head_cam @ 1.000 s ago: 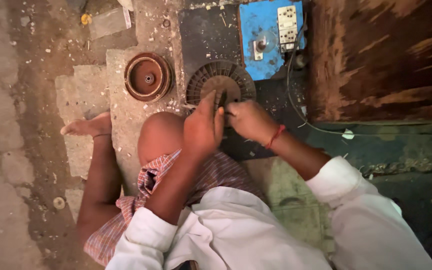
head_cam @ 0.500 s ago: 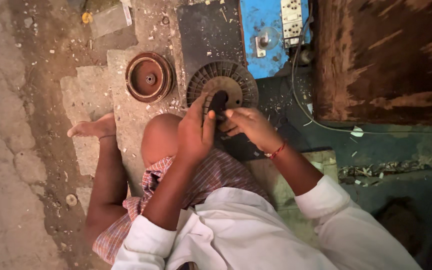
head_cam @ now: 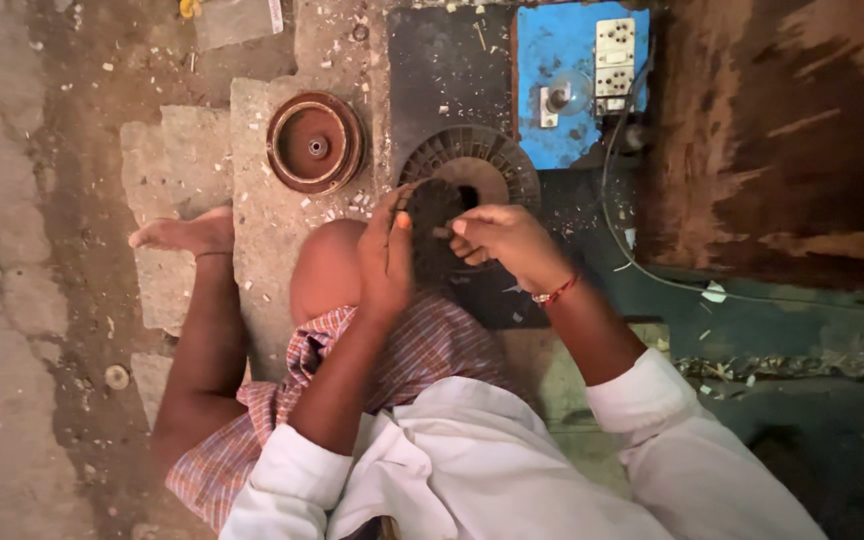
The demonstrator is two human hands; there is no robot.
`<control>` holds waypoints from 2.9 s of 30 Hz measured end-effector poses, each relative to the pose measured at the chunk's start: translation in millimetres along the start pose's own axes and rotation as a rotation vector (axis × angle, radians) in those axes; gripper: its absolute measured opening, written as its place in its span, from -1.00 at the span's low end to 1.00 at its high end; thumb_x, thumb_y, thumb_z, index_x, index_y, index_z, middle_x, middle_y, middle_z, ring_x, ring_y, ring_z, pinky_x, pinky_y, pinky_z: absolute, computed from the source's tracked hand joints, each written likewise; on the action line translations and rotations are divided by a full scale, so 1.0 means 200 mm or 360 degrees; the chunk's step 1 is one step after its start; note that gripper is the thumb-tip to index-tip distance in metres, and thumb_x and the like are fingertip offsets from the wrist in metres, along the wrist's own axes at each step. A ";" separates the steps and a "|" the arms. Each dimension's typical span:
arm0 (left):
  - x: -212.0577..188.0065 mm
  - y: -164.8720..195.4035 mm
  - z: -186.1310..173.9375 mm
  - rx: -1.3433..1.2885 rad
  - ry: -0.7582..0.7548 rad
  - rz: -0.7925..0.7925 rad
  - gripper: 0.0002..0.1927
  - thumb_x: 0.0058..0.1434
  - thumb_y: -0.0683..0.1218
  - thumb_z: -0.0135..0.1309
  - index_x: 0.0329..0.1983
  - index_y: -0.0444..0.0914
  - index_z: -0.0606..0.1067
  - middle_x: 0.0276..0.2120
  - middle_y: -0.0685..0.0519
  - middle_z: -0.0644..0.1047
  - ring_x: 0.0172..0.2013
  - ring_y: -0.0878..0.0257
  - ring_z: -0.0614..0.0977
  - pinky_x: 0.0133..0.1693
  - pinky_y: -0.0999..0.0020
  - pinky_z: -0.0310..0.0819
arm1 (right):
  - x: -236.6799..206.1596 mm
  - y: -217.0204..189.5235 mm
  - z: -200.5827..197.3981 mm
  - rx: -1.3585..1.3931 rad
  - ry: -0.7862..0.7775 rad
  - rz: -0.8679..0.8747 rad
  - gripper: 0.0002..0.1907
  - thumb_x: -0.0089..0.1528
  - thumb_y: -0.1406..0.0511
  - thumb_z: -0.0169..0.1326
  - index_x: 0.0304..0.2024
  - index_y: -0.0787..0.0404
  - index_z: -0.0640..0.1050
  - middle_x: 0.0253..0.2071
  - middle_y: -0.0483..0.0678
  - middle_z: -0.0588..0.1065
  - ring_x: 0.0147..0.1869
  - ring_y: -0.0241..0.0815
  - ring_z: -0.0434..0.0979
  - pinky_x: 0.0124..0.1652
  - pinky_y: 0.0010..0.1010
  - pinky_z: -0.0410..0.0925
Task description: The person sits on the ground and works on a fan impeller wheel, pressing and fitting a hub component into the center of the wheel by hand, rotating the wheel and repositioning it while fitting the part.
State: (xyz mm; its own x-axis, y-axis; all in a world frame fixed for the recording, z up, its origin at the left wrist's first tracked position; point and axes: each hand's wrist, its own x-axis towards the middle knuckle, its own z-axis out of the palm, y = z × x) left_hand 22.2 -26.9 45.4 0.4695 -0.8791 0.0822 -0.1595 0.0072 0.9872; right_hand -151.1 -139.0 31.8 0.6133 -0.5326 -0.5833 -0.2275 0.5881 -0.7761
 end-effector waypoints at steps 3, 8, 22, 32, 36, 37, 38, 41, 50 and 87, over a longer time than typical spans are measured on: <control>-0.01 0.01 0.02 0.0035 0.0036 -0.0006 -0.60 0.53 -0.07 -0.19 0.29 -0.41 0.38 0.13 -0.21 0.55 0.17 0.05 0.56 0.25 0.22 0.36 | -0.02 -0.01 0.00 -0.0003 -0.0036 -0.0047 -0.72 0.31 0.26 0.13 -0.05 0.35 0.63 -0.23 -0.04 0.62 -0.21 -0.30 0.59 -0.18 -0.46 0.47; -0.01 0.06 0.04 0.0126 0.0018 -0.0028 -0.58 0.51 -0.04 -0.14 0.28 -0.40 0.40 0.12 -0.21 0.56 0.16 0.01 0.60 0.23 0.22 0.40 | -0.06 -0.07 0.02 -0.0167 0.0042 -0.0180 -0.73 0.27 0.32 0.19 -0.03 0.35 0.66 -0.19 -0.06 0.63 -0.20 -0.33 0.56 -0.18 -0.47 0.43; -0.07 0.21 0.09 0.0462 -0.0048 0.0102 -0.57 0.45 -0.02 -0.04 0.31 -0.30 0.40 -0.02 -0.23 0.55 -0.01 -0.17 0.62 0.03 0.12 0.50 | -0.24 -0.05 0.16 -0.0798 0.0500 -0.0984 -0.90 0.19 0.46 0.22 -0.22 0.32 0.62 -0.16 0.00 0.56 -0.14 -0.17 0.59 -0.17 -0.42 0.42; -0.12 0.19 0.10 0.0377 -0.0006 0.0151 -0.56 0.45 -0.03 -0.02 0.32 -0.30 0.39 -0.05 -0.22 0.53 -0.07 -0.15 0.63 -0.02 0.13 0.52 | -0.21 0.09 0.17 -0.0645 0.0572 -0.0965 -0.95 0.28 0.47 0.20 -0.20 0.31 0.60 -0.13 -0.07 0.54 -0.12 -0.30 0.55 -0.15 -0.47 0.41; -0.13 0.19 0.10 0.0386 -0.0028 0.0168 -0.56 0.44 -0.02 -0.01 0.32 -0.30 0.39 -0.08 -0.21 0.53 -0.11 -0.15 0.62 -0.05 0.13 0.53 | -0.15 0.15 0.14 0.0083 0.0326 -0.0649 -0.84 0.32 0.41 0.16 -0.04 0.26 0.54 -0.12 -0.17 0.55 -0.07 -0.41 0.54 -0.08 -0.56 0.42; -0.13 0.19 0.10 0.0393 -0.0016 0.0180 -0.55 0.44 -0.03 -0.02 0.33 -0.30 0.38 -0.08 -0.22 0.52 -0.10 -0.16 0.62 -0.05 0.13 0.53 | -0.15 0.16 0.13 0.0073 0.0342 -0.0571 -0.82 0.32 0.40 0.15 -0.02 0.24 0.53 -0.13 -0.18 0.55 -0.11 -0.44 0.52 -0.13 -0.58 0.41; -0.14 0.19 0.10 0.0400 -0.0011 0.0186 -0.55 0.44 -0.03 -0.02 0.33 -0.30 0.38 -0.07 -0.22 0.52 -0.10 -0.16 0.62 -0.05 0.12 0.53 | -0.16 0.18 0.12 0.0067 0.0363 -0.0487 -0.80 0.32 0.38 0.15 0.00 0.23 0.52 -0.13 -0.19 0.55 -0.14 -0.46 0.51 -0.18 -0.61 0.39; -0.14 0.19 0.12 0.0396 -0.0031 0.0151 -0.52 0.42 -0.03 -0.01 0.34 -0.32 0.37 -0.10 -0.24 0.51 -0.12 -0.19 0.60 -0.06 0.09 0.52 | -0.18 0.23 0.11 0.0027 0.0396 -0.0356 -0.86 0.35 0.35 0.12 -0.06 0.26 0.52 -0.25 -0.17 0.55 -0.26 -0.45 0.54 -0.30 -0.60 0.36; -0.17 0.20 0.15 0.0397 0.0036 0.0118 -0.56 0.46 -0.04 -0.06 0.32 -0.34 0.36 -0.05 -0.27 0.50 -0.07 -0.21 0.59 -0.02 0.05 0.51 | -0.13 0.30 0.14 0.0212 0.0305 -0.0555 -0.83 0.38 0.35 0.05 0.02 0.22 0.48 -0.22 -0.19 0.54 -0.29 -0.50 0.45 -0.33 -0.63 0.33; -0.17 0.21 0.15 0.0441 0.0125 0.0052 -0.67 0.50 -0.05 -0.14 0.19 -0.32 0.42 -0.07 -0.27 0.53 -0.06 -0.22 0.61 -0.01 0.04 0.51 | -0.08 0.39 0.22 -0.0099 0.0485 -0.0934 -0.82 0.38 0.44 0.02 0.03 0.32 0.46 -0.10 -0.06 0.57 -0.02 -0.34 0.56 -0.02 -0.51 0.43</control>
State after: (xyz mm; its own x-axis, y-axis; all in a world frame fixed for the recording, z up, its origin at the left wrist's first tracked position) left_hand -26.7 -11.8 79.7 0.5245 -0.8407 0.1343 -0.4018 -0.1054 0.9096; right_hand -145.1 -59.0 -8.9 0.4092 -0.9075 -0.0943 0.0302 0.1168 -0.9927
